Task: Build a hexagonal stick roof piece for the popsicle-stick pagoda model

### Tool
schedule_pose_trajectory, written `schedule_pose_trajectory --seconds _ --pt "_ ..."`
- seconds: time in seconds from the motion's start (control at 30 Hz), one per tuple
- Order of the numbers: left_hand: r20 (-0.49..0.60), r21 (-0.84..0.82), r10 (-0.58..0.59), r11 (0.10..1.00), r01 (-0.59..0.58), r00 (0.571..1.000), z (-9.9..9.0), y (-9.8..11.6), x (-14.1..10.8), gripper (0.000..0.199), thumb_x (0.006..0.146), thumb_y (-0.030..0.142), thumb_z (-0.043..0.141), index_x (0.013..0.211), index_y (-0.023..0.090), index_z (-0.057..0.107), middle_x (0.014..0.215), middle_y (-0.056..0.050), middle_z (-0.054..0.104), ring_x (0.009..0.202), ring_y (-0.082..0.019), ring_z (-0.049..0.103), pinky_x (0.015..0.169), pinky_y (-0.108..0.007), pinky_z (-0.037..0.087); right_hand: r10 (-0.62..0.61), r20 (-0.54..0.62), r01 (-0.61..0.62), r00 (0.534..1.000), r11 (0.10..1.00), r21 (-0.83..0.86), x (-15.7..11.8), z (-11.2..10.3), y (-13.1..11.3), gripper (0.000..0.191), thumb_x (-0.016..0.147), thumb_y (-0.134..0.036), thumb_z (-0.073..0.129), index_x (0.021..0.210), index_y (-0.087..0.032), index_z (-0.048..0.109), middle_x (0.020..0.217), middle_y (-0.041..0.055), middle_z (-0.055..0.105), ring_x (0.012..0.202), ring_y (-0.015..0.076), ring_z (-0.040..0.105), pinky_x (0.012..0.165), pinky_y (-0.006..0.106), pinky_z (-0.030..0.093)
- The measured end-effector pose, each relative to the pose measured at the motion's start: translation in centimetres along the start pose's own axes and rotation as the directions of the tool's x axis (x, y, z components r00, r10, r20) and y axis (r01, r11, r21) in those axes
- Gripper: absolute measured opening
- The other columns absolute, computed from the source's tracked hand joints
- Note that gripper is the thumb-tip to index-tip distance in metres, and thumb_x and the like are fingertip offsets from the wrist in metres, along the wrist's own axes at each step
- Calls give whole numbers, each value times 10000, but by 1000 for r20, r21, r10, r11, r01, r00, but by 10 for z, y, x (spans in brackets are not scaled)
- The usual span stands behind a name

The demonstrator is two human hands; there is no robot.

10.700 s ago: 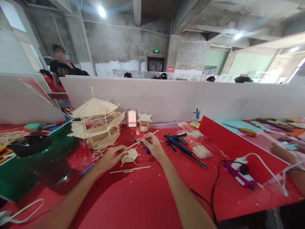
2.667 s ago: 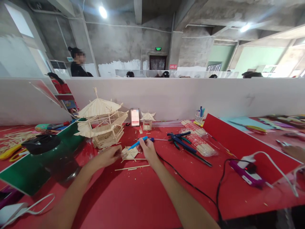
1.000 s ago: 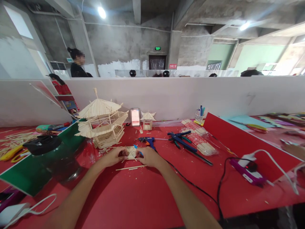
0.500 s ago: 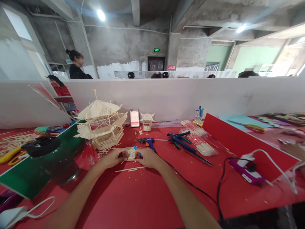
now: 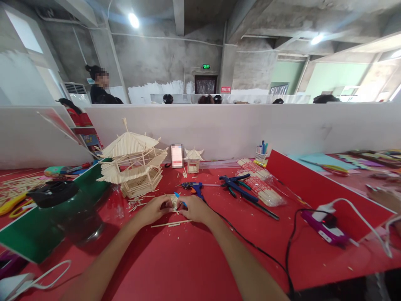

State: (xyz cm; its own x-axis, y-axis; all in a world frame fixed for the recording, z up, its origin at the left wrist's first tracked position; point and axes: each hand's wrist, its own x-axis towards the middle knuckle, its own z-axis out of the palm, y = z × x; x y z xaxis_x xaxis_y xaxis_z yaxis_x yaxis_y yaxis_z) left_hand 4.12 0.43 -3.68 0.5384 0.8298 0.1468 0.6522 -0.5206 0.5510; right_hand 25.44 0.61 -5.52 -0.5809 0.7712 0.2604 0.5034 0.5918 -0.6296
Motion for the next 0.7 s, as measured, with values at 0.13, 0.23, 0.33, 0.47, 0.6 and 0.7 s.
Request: schedule_pose_trajectory --seconds 0.13,0.23,0.33,0.47,0.6,0.7 --pt "-9 -28 -16 999 16 1000 3 -5 2 53 792 217 621 771 171 605 802 -1 616 706 -144 507 647 -249 385 9 6 -9 1000 1000 27 0 -1 0 190 781 -133 672 950 -218 683 824 12 738 769 174 681 718 246 458" --pt "-10 -45 -47 998 46 999 4 -7 2 58 788 219 635 771 170 608 800 1 628 709 -144 517 646 -248 393 22 -44 -19 999 998 62 0 -6 0 205 776 -130 661 965 -207 678 821 15 724 747 170 660 711 250 457" --pt "-5 -70 -64 996 64 998 5 -8 3 49 788 206 643 776 168 616 802 -3 638 716 -143 530 656 -245 401 25 -157 -4 987 992 129 0 -12 -1 189 831 -168 587 996 -201 673 830 24 712 734 166 635 718 266 463" --pt "4 -76 -51 996 51 999 4 -9 3 60 806 218 640 792 162 627 794 -8 635 723 -145 540 661 -244 399 111 -218 -17 970 918 395 1 -14 1 302 937 -347 456 1116 -183 637 715 18 687 629 158 609 628 266 487" --pt "18 -101 -62 993 64 998 5 -12 3 86 815 243 646 800 159 633 788 -8 635 717 -143 537 657 -242 403 188 -270 -34 944 873 486 4 -13 7 419 916 -520 479 1027 -158 659 648 17 662 584 159 598 577 264 477" --pt "20 -137 -62 988 64 998 6 -14 3 100 812 251 651 783 159 625 796 -9 632 723 -146 543 665 -246 409 210 -291 -57 934 888 456 6 -13 12 408 880 -541 531 822 -161 666 640 26 660 589 163 600 596 274 474"
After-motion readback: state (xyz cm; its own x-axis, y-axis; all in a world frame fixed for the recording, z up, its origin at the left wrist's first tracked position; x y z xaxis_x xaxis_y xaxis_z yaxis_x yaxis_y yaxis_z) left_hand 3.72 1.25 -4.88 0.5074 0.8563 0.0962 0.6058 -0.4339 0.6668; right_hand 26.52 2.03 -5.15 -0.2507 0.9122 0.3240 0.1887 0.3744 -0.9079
